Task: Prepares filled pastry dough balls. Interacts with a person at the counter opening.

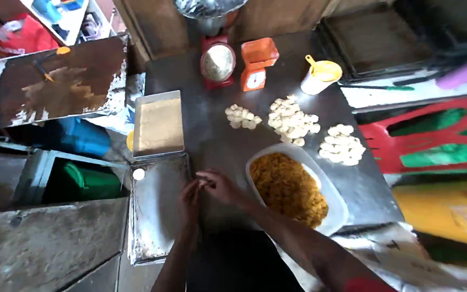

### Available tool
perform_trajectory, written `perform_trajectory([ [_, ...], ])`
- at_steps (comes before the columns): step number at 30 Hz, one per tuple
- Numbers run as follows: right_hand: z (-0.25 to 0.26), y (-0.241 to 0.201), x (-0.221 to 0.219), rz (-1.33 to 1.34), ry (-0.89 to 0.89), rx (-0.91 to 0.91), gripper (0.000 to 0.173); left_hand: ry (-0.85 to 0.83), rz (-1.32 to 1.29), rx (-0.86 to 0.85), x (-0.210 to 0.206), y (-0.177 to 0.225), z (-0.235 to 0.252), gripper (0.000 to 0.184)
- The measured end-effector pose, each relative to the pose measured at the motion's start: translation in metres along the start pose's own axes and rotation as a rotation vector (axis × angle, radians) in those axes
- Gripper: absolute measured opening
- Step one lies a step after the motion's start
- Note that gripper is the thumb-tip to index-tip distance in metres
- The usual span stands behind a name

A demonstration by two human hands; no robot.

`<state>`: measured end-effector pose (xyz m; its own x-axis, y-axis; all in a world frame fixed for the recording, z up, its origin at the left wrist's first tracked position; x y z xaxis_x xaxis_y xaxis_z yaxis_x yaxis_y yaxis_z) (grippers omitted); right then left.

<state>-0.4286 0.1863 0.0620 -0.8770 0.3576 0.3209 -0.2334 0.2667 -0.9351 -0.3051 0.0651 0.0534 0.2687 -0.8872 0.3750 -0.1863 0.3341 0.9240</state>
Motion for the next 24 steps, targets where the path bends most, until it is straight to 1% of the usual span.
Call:
perform_trajectory([
  [2,-0.031,-0.004,-0.019,0.114,0.185,-0.061,0.034,-0.079,0.006,-0.073,-0.005,0.005,-0.003,0.025],
  [4,-0.061,-0.004,-0.027,0.104,0.358,-0.081,0.025,-0.177,-0.03,-0.092,-0.011,0.014,-0.013,0.025],
  [6,-0.088,-0.009,-0.027,0.103,0.438,-0.095,0.021,-0.263,-0.111,-0.101,-0.021,0.024,-0.023,0.023],
  [7,-0.101,-0.012,-0.025,0.176,0.465,-0.118,0.02,-0.299,-0.147,-0.108,-0.027,0.027,-0.028,0.022],
  [8,-0.113,-0.014,-0.024,0.336,0.492,-0.144,0.022,-0.329,-0.183,-0.115,-0.033,0.03,-0.032,0.022],
  [10,-0.134,-0.016,-0.026,0.687,0.54,-0.192,0.033,-0.38,-0.243,-0.134,-0.045,0.034,-0.038,0.02],
  [11,-0.144,-0.014,-0.031,0.75,0.561,-0.217,0.033,-0.424,-0.275,-0.138,-0.05,0.036,-0.04,0.02],
  [12,-0.156,-0.009,-0.038,0.738,0.565,-0.241,0.032,-0.485,-0.337,-0.12,-0.055,0.036,-0.043,0.019],
  [13,-0.167,-0.003,-0.044,0.708,0.554,-0.255,0.03,-0.563,-0.433,-0.056,-0.06,0.036,-0.046,0.018],
  [14,-0.177,0.002,-0.049,0.704,0.53,-0.267,0.028,-0.635,-0.548,0.047,-0.064,0.037,-0.05,0.018],
  [16,-0.192,0.006,-0.052,0.815,0.435,-0.308,0.021,-0.736,-0.699,0.249,-0.071,0.035,-0.06,0.017],
  [17,-0.197,0.006,-0.045,0.903,0.364,-0.335,0.02,-0.754,-0.728,0.302,-0.075,0.033,-0.062,0.016],
  [18,-0.199,0.007,-0.034,0.974,0.311,-0.357,0.02,-0.75,-0.73,0.318,-0.08,0.032,-0.063,0.016],
  [19,-0.199,0.01,-0.019,0.994,0.302,-0.371,0.019,-0.721,-0.693,0.307,-0.084,0.031,-0.06,0.018],
  [21,-0.192,0.028,0.019,0.927,0.423,-0.346,0.022,-0.623,-0.48,0.222,-0.089,0.026,-0.046,0.027],
  [22,-0.185,0.048,0.041,0.801,0.517,-0.324,0.023,-0.587,-0.34,0.188,-0.088,0.021,-0.038,0.032],
  [23,-0.177,0.071,0.064,0.587,0.601,-0.332,0.024,-0.568,-0.238,0.178,-0.085,0.017,-0.032,0.036],
  [24,-0.166,0.096,0.085,0.328,0.659,-0.329,0.025,-0.548,-0.191,0.177,-0.081,0.012,-0.028,0.038],
])
Point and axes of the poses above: each hand's wrist, its own z-axis towards the middle knuckle, its own x-axis out of the back of the hand, y = z × x, the point moved 2 cm from there along z, towards the middle knuckle, and after that the axes turned 14 degrees about -y, right-handed, at the moved point
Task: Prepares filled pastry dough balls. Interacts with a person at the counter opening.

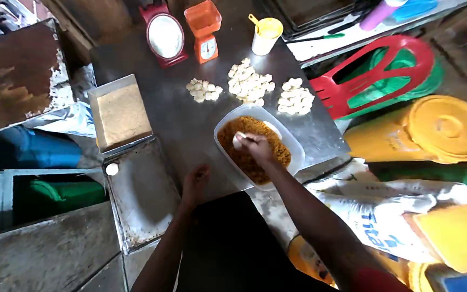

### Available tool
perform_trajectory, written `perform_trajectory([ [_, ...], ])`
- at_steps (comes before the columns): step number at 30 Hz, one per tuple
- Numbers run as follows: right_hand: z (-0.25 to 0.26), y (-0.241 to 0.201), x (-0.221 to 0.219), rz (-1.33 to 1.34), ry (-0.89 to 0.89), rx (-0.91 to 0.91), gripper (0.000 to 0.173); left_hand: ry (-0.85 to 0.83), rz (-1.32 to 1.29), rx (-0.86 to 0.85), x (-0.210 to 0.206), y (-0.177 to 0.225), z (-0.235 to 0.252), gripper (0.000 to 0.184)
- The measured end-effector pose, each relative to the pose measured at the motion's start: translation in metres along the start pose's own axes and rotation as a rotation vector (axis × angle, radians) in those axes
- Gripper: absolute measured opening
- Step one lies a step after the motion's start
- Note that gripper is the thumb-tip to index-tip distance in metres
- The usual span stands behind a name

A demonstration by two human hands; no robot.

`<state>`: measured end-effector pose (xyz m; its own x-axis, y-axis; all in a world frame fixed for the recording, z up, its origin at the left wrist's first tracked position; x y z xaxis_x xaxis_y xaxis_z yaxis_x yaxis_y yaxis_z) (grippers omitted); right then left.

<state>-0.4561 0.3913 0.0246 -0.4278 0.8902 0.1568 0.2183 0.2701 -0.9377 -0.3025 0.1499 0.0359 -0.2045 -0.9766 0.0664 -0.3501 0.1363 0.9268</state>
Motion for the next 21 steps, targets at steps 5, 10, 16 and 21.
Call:
perform_trajectory([
  [5,0.084,0.012,-0.007,-0.686,-0.087,0.0,0.045,0.091,0.112,0.109,0.016,-0.028,-0.014,0.037],
  [10,0.062,0.01,-0.043,-0.866,-0.271,0.037,0.047,0.183,0.055,0.137,0.01,-0.034,-0.045,0.035],
  [16,0.074,0.028,-0.058,-1.006,-0.197,0.078,0.032,0.21,0.013,0.201,0.007,-0.044,-0.059,0.035],
  [21,0.083,0.026,-0.024,-0.806,-0.135,0.076,0.027,0.196,0.108,0.057,0.024,-0.037,-0.062,0.032],
])
Point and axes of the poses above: each hand's wrist, its own z-axis towards the middle knuckle, its own x-axis out of the back of the hand, y = z × x, the point moved 2 cm from there along z, towards the middle knuckle, and after that the axes turned 14 degrees about -y, right-handed, at the moved point
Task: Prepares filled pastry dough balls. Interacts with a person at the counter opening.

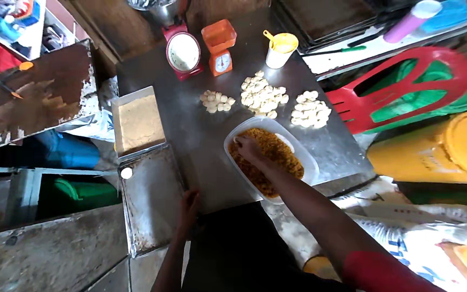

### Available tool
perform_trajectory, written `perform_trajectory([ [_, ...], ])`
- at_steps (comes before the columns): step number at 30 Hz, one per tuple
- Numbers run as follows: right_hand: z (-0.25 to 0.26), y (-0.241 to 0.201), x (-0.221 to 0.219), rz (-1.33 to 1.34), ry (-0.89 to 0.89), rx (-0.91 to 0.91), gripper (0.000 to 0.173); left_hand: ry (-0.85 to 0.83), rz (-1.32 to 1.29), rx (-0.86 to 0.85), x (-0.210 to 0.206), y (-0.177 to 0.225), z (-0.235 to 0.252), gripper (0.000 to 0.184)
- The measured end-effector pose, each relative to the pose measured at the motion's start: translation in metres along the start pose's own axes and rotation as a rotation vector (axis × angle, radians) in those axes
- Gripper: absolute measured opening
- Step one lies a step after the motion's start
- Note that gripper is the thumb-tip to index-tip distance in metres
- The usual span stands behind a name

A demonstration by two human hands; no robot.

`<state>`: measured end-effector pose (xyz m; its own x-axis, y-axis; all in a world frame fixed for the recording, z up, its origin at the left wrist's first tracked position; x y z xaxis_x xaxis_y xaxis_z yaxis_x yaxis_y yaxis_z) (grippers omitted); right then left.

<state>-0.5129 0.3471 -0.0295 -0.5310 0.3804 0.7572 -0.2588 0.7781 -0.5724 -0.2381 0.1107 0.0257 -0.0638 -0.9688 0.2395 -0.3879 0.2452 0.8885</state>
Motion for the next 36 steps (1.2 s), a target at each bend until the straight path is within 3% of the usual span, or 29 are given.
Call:
perform_trajectory([
  [3,-0.023,-0.003,0.02,-0.039,-0.074,-0.056,0.029,0.035,0.028,-0.022,0.013,0.0,0.001,0.032],
  [6,-0.033,-0.006,0.003,-0.218,-0.216,-0.046,0.045,0.038,0.043,0.011,0.016,0.001,0.006,0.033],
  [9,-0.024,-0.001,-0.01,-0.338,-0.169,0.006,0.037,-0.032,0.102,0.016,0.013,0.016,0.02,0.034],
  [16,-0.025,0.024,0.037,0.14,-0.005,-0.003,0.023,-0.142,0.07,-0.098,-0.004,0.053,0.069,0.033],
  [21,-0.044,0.017,0.011,-0.236,-0.203,0.044,0.05,-0.212,0.035,-0.117,-0.025,0.088,0.105,0.033],
  [24,-0.032,0.029,-0.005,-0.331,-0.135,0.115,0.042,-0.257,0.036,-0.144,-0.041,0.104,0.122,0.03],
  [28,-0.034,0.031,0.032,0.031,-0.001,0.037,0.03,-0.257,0.079,-0.163,-0.051,0.125,0.139,0.029],
  [32,-0.053,0.031,0.072,0.535,-0.068,0.076,0.018,-0.191,0.035,-0.214,-0.067,0.143,0.166,0.039],
  [34,-0.068,0.024,0.081,0.78,-0.133,0.104,0.02,-0.285,-0.045,-0.169,-0.081,0.148,0.179,0.057],
  [36,-0.078,0.012,0.088,0.979,-0.184,0.117,0.022,-0.416,-0.192,-0.111,-0.097,0.15,0.188,0.06],
])
Point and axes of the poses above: each hand's wrist, its own z-axis towards the middle knuckle, its own x-axis out of the back of the hand, y = z × x, the point moved 2 cm from there along z, towards the middle knuckle, and after that the axes turned 14 degrees about -y, right-handed, at the moved point
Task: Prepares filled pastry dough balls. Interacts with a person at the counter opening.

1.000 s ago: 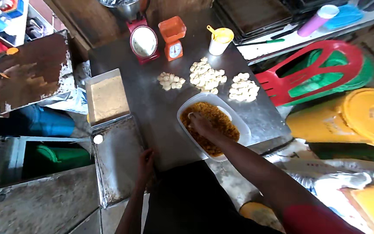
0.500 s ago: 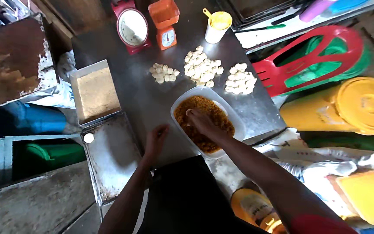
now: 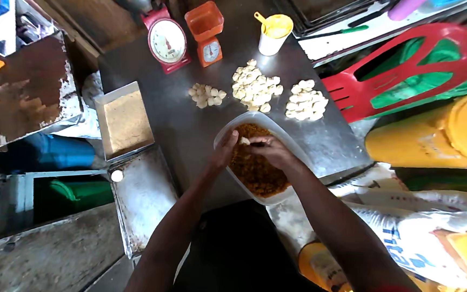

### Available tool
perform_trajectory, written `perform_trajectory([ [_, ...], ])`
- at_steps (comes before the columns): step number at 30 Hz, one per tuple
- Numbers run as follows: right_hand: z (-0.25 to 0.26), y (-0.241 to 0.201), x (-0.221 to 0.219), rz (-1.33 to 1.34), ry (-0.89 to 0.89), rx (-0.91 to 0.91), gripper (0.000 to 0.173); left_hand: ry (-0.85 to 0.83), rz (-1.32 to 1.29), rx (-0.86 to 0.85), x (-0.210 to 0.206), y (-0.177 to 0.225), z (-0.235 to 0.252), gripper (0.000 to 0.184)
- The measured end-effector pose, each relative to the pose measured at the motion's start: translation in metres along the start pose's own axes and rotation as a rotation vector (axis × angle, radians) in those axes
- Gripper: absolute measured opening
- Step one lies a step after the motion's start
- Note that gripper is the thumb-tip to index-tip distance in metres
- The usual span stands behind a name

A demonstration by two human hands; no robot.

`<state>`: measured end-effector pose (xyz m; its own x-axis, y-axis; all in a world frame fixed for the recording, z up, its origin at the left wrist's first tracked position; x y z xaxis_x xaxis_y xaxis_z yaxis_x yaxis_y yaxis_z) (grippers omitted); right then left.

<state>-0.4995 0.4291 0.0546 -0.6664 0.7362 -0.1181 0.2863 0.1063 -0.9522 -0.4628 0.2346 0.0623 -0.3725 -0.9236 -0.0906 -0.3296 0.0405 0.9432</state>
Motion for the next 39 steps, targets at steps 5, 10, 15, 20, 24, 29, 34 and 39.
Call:
perform_trajectory([
  [5,-0.009,0.003,0.001,0.201,0.022,-0.003,0.021,-0.03,-0.298,0.123,-0.02,-0.011,0.016,0.06],
  [10,-0.019,0.017,0.008,-0.097,0.211,0.042,0.02,-0.029,-0.06,0.096,-0.023,0.001,0.006,0.033],
  [15,-0.022,0.011,0.0,-0.302,0.396,0.076,0.015,0.06,0.162,0.065,-0.028,-0.005,0.011,0.03],
  [20,-0.037,-0.009,0.002,-0.293,0.112,-0.025,0.039,0.181,0.033,0.037,-0.028,-0.014,0.008,0.027],
  [24,-0.037,-0.001,0.006,-0.557,0.2,0.03,0.053,0.153,-0.156,-0.016,-0.024,-0.012,-0.002,0.029],
  [29,-0.026,0.001,-0.017,-0.248,0.265,0.081,0.027,0.144,-0.24,-0.036,-0.022,-0.016,-0.014,0.029],
  [34,-0.013,0.007,-0.041,-0.133,0.378,0.247,0.015,0.188,-0.134,-0.122,-0.016,-0.017,-0.027,0.025],
  [39,0.002,0.001,-0.066,-0.066,0.59,0.218,0.025,0.229,0.036,-0.213,-0.018,-0.016,-0.048,0.023],
])
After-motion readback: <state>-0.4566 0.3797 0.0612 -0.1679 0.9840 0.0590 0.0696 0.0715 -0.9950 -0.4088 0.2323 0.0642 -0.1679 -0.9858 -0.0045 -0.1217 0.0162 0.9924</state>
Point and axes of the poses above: each hand's wrist, its own z-axis towards the middle knuckle, its own x-axis out of the back of the hand, y = z × x, the point moved 2 cm from there along z, towards the middle knuckle, and after that the axes turned 14 degrees about -y, right-handed, at the moved point
